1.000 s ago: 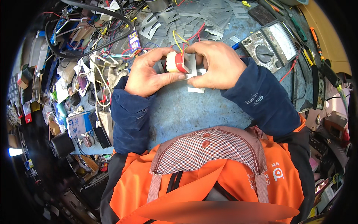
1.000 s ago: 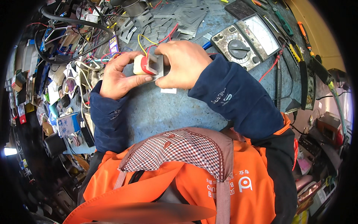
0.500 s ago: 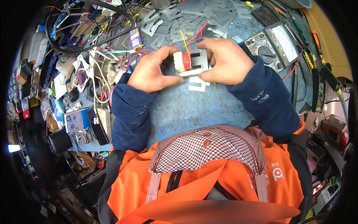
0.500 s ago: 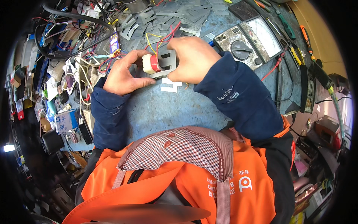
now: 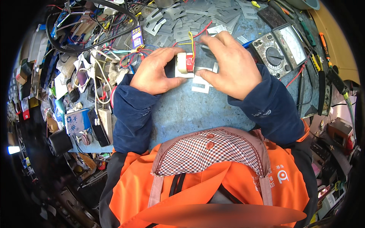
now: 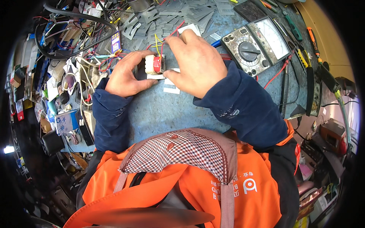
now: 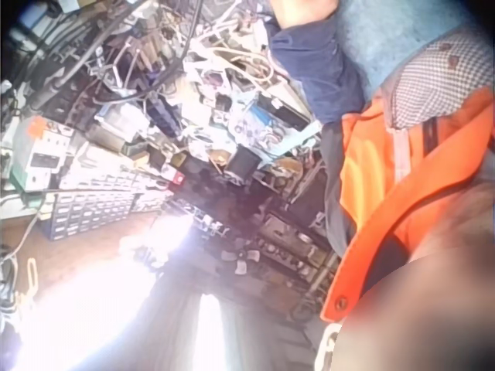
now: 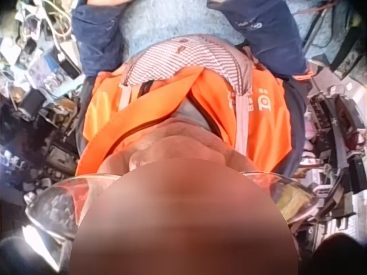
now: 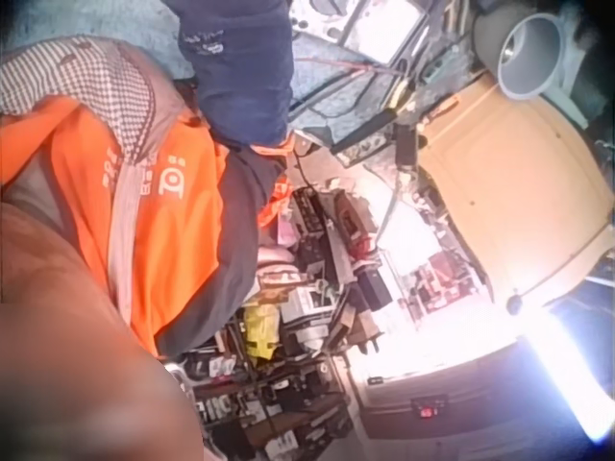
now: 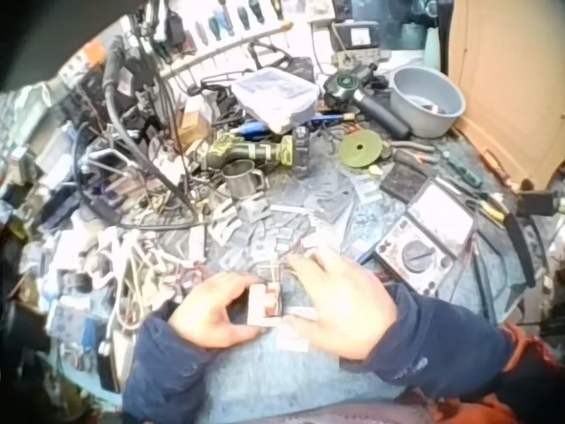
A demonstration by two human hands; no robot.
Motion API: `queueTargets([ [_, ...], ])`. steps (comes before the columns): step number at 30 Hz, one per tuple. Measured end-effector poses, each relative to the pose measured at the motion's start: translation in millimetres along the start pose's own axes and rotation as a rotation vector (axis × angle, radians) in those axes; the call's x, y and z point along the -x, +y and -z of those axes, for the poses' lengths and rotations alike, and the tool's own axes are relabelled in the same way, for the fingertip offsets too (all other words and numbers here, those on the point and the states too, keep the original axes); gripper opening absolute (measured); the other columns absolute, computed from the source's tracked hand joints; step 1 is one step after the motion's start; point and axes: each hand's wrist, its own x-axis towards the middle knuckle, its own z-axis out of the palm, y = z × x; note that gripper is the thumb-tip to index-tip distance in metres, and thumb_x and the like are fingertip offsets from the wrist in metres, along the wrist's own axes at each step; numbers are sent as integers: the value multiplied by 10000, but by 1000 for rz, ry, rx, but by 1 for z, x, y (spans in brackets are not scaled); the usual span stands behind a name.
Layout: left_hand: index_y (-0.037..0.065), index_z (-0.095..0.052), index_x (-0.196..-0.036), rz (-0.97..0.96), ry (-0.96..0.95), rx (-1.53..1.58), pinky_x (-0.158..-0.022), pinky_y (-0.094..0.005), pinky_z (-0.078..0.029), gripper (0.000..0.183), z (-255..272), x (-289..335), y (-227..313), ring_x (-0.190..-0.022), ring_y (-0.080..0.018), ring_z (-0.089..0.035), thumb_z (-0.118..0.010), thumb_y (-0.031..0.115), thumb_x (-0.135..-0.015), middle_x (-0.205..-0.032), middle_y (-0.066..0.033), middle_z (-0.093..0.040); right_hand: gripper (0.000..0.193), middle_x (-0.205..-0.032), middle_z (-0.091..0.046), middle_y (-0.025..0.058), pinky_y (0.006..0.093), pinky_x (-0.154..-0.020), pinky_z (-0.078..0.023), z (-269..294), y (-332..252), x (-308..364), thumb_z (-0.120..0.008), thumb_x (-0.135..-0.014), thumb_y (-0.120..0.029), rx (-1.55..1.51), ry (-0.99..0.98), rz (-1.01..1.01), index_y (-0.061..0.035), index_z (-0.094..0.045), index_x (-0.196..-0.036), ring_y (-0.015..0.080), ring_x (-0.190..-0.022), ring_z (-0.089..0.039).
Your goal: The person uses a multimeter to test a white power adapter and a small white box with wires. They connect the multimeter probes to the adapter and the box, then open the box to inspect the internal wiring and components.
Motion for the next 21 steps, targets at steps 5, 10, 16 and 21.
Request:
queueTargets([
  [5, 39, -653, -1378, -32, 32, -15, -978, -431, -559, 720, -1, 2, -1, -1126, -355, -703, -919, 189, -725, -1239, -179, -722, 700, -1220, -622, 153, 482, -1031, -498, -9, 20, -7, -926, -745, -280, 22, 107, 89, -32, -656, -1341, 388, -1227, -593],
  [10, 13, -632, -1416, -37, 133, 311, -947, -347, -559, 760, -4, 5, -7, -1093, -216, -707, -938, 148, -733, -1238, -126, -721, 643, -1259, -687, 181, 464, -986, -492, -21, 29, -8, -921, -749, -394, -131, 117, 235, -34, -711, -1238, 376, -1191, -628],
  [16, 5, -620, -1443, -3, 96, 227, -1026, -391, -562, 834, 0, 5, -1, -1191, -258, -717, -967, 143, -697, -1305, -143, -738, 437, -999, -726, 148, 446, -893, -541, -20, 27, -14, -868, -768, -190, -274, 27, 219, -32, -736, -1153, 344, -960, -709],
  [21, 14, -612, -1473, -20, 137, 209, -1028, -396, -569, 845, 15, 12, -11, -1259, -261, -699, -958, 124, -709, -1359, -150, -725, 425, -1042, -739, 153, 393, -860, -585, -12, 21, -14, -852, -779, -136, -348, -42, 59, 0, -727, -1160, 309, -954, -748],
])
